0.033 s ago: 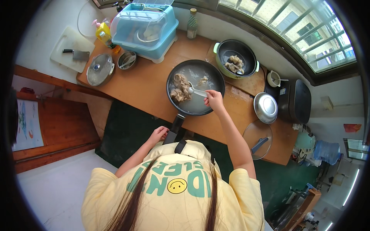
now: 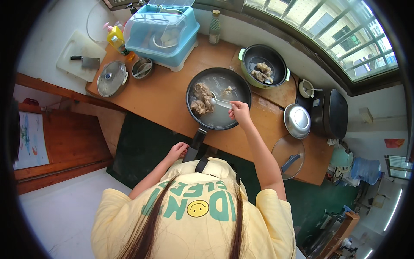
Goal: The person fills a pot with water from a tap and returns to the kitchen counter. They then use a ladle to transfer pieces of meat from a frying pan into the pot of water.
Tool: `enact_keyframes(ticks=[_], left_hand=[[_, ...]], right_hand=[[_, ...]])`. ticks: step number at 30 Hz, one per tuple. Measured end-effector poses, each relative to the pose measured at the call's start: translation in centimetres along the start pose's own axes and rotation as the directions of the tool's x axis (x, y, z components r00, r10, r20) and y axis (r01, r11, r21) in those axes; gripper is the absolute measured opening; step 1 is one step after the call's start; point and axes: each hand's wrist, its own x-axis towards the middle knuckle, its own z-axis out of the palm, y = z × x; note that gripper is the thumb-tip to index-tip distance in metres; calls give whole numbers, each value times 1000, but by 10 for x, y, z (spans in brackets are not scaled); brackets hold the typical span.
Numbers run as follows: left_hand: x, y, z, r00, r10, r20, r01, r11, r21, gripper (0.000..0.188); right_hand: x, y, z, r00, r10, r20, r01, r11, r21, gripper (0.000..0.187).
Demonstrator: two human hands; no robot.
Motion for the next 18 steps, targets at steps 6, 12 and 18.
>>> enact_keyframes(ticks=[6, 12, 18], left_hand=[[-10, 6, -4, 1000, 6, -25, -5, 999, 33, 27], [-13, 7, -6, 999, 9, -44, -6, 999, 50, 26], [-9, 7, -7, 999, -6, -47, 9, 998, 67, 25]], right_hand=[[-7, 4, -11, 995, 101, -20, -94, 971, 221, 23], [-13, 3, -13, 993, 110, -31, -93, 936, 339, 23], [-21, 12, -16, 998, 55, -16, -43, 907, 419, 23]])
